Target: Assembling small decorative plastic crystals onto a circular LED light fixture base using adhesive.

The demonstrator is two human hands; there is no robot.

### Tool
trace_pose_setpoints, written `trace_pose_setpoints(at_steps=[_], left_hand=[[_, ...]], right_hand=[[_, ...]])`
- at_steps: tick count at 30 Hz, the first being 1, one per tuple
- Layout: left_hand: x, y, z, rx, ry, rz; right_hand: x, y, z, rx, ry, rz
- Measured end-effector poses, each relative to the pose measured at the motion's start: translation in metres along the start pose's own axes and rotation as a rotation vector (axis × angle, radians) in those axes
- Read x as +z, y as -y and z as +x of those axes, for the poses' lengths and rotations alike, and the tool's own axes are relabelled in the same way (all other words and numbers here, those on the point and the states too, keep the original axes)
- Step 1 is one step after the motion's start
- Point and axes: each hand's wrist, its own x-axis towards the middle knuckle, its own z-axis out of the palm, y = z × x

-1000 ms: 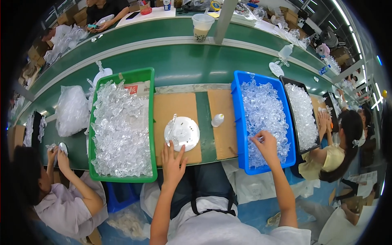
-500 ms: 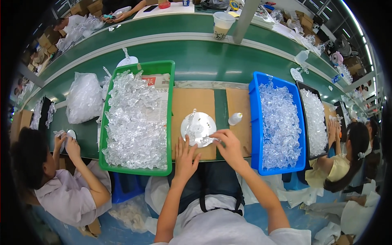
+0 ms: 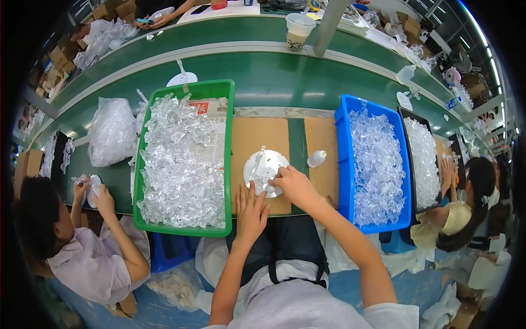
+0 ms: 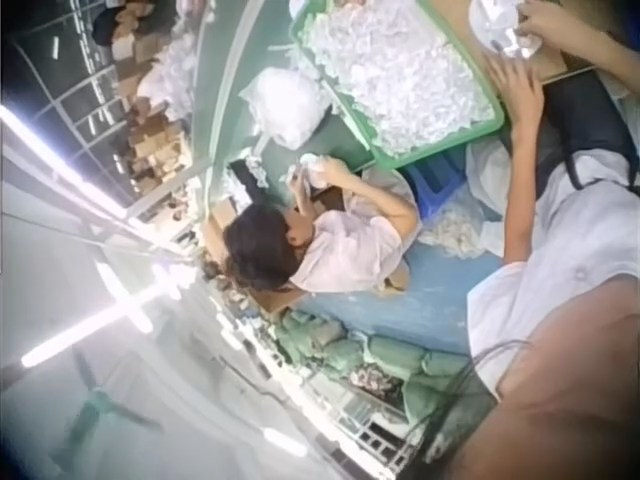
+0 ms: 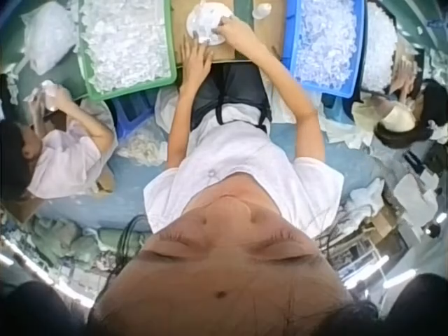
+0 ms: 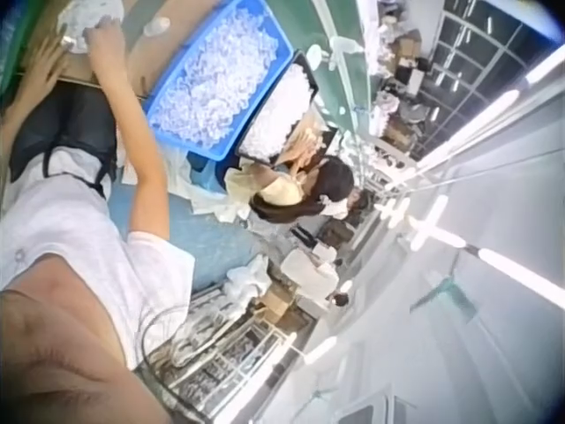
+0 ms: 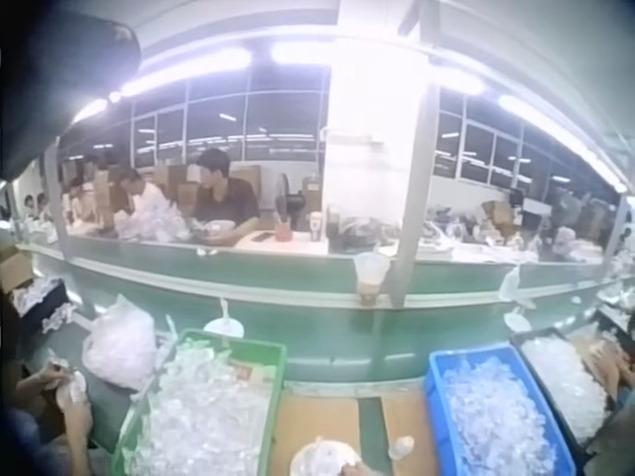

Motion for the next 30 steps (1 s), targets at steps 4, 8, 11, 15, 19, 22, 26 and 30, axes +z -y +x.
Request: trace_pose_setpoints(at_steps=[4, 8, 11, 15, 19, 22, 26, 30], left_hand=[[0.008, -0.017, 0.009, -0.081, -0.075, 0.141], [0.029, -0.014, 0.012, -0.103, -0.242, 0.219], [0.029, -0.011, 0.010, -0.116, -0.275, 0.273], [0.027, -0.017, 0.013, -0.138, -0.287, 0.271], [0.028, -0.025, 0.019, -0.140, -0.287, 0.216], [0.025, -0.017, 0.015, -0.188, -0.286, 0.215], [0.023, -0.020, 0.017, -0.194, -0.253, 0.217], [0.020, -0.024, 0.020, -0.196, -0.268, 0.202]], right_hand=[[-0.002, -0.006, -0.001, -0.026, 0.033, 0.013], [-0.003, 0.000, -0.012, 0.082, -0.105, 0.159], [-0.003, -0.004, -0.038, 0.390, -0.573, 0.309], [0.006, -0.031, -0.027, 0.553, -0.960, -0.010], [0.023, -0.066, -0.028, 0.628, -0.827, 0.526], [0.003, -0.020, -0.053, 0.633, -0.574, 0.558], [0.003, 0.011, -0.092, 0.427, -0.478, 0.271], [0.011, 0.022, -0.093, 0.445, -0.324, 0.261]])
